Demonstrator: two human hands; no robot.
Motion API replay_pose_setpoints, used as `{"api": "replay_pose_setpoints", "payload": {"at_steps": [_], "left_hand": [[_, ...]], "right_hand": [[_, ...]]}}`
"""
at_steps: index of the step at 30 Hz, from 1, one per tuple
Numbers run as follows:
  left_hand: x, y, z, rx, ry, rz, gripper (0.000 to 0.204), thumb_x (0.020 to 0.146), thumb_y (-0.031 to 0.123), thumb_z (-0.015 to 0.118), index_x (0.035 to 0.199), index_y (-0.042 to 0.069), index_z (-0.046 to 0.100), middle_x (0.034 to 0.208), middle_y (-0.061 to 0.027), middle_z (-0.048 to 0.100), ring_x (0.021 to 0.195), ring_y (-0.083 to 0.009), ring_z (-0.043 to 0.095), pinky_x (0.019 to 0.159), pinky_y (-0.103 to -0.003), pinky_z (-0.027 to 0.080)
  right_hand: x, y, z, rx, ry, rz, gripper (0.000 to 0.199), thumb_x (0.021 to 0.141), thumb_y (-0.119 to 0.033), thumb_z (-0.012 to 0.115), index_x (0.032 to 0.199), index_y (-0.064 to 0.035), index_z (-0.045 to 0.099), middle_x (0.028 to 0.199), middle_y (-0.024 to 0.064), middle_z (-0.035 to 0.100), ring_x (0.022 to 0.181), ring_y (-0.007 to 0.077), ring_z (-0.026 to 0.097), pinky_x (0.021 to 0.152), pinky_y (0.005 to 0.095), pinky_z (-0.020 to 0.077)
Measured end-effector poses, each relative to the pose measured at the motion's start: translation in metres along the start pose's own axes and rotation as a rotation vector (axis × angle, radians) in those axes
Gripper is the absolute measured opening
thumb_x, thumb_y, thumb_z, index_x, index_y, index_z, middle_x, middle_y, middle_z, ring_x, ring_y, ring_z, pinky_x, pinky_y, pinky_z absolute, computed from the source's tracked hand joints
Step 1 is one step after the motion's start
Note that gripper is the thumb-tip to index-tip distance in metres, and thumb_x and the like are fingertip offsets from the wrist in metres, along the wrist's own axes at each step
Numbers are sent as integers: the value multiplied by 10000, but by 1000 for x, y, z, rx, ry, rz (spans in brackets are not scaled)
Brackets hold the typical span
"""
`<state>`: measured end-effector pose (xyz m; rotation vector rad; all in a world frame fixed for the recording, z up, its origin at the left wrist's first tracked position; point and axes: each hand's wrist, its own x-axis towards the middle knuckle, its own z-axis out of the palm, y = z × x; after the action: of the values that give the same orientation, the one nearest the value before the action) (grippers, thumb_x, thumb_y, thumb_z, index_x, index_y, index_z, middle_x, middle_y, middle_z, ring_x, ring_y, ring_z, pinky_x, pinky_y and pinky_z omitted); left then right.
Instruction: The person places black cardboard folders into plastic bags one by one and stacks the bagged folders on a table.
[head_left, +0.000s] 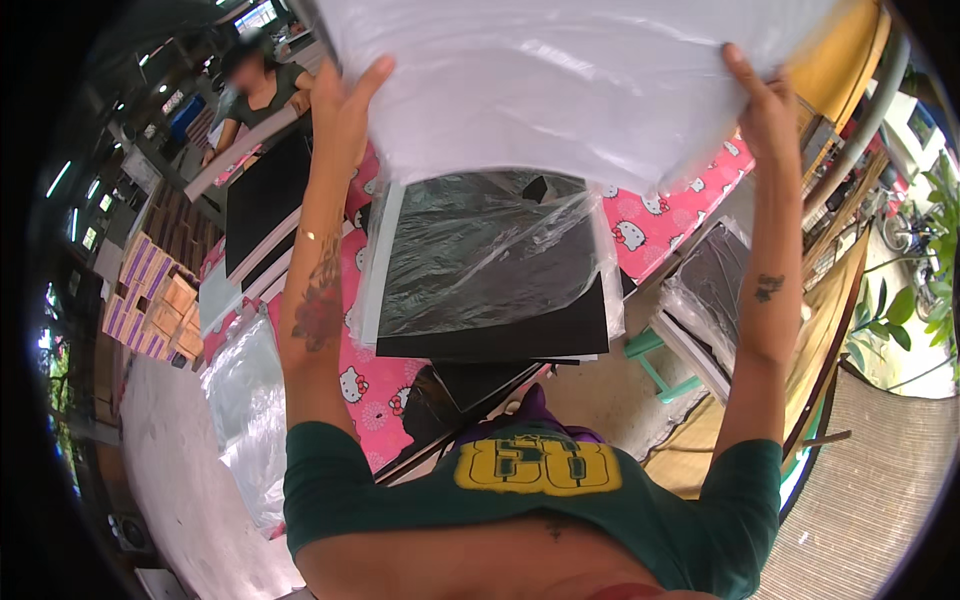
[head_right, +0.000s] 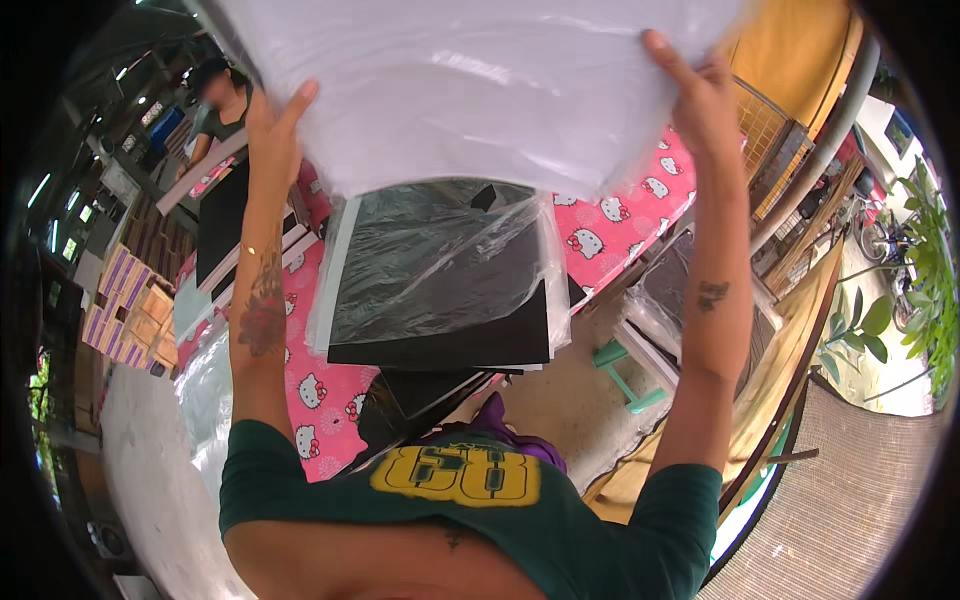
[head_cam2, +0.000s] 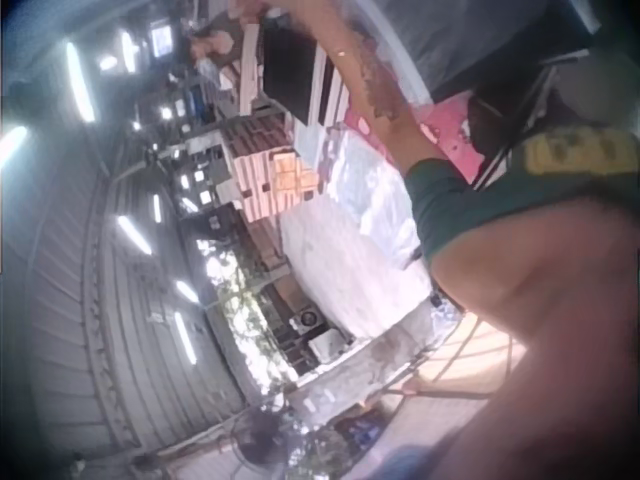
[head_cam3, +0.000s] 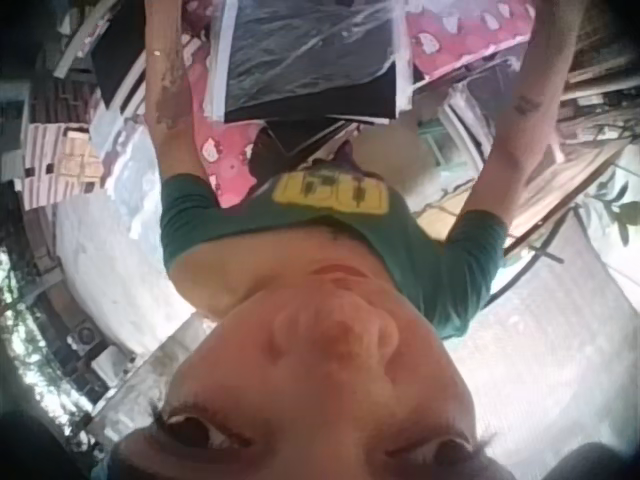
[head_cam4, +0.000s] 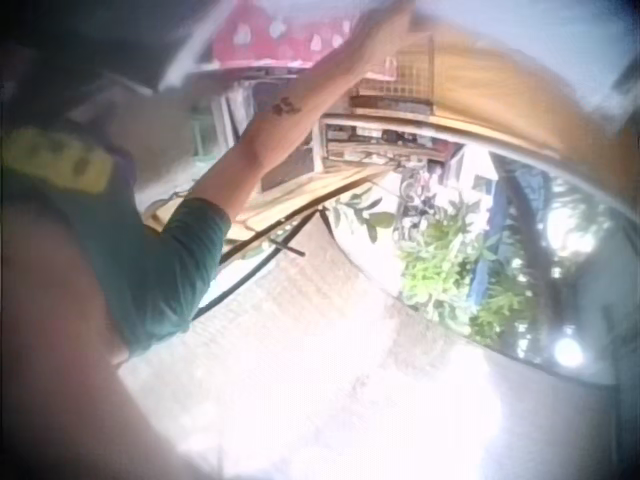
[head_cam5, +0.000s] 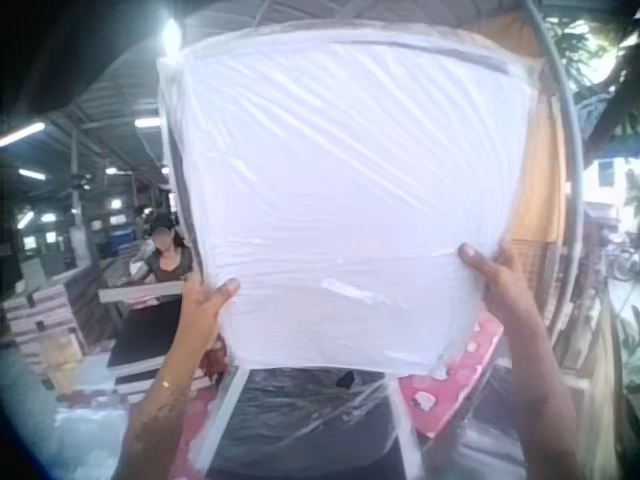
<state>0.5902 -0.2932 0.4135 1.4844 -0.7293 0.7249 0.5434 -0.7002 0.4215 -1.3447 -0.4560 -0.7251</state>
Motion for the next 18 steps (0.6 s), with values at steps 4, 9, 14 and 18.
{"api": "replay_pose_setpoints", "payload": {"at_steps": [4, 9, 14, 18], "left_hand": [[-59, -25, -28, 95, 139, -266, 514, 807, 170, 692, 1214, -40, 460, 1099, -123, 582, 958, -184, 569, 870, -300, 456], [-128, -100, -46, 285, 221, -56, 335, 845, 241, 662, 1020, -20, 544, 918, -58, 590, 786, -132, 537, 697, -255, 449], [-119, -100, -82, 498, 407, -177, 296, 890, 230, 604, 725, 4, 509, 616, 49, 343, 599, -76, 286, 521, -246, 281], [-122, -101, -90, 332, 529, -171, 252, 904, 191, 580, 740, 12, 513, 650, 51, 403, 611, -61, 329, 545, -228, 305]], "right_hand": [[-21, 40, 43, -61, -43, 65, 395, 798, -198, 714, 1081, 22, 548, 973, 102, 637, 844, 162, 620, 751, 293, 505], [-59, 114, 58, 80, -97, 201, 387, 842, -247, 671, 1113, 1, 549, 949, 52, 632, 880, 120, 581, 784, 267, 466], [-51, 128, 60, 142, -93, 221, 353, 890, -315, 607, 1073, -14, 581, 934, 19, 624, 861, 77, 546, 774, 252, 446], [-54, 132, 74, 185, -50, 176, 313, 904, -312, 588, 1021, -22, 605, 900, 0, 613, 804, 58, 526, 718, 233, 437]]}}
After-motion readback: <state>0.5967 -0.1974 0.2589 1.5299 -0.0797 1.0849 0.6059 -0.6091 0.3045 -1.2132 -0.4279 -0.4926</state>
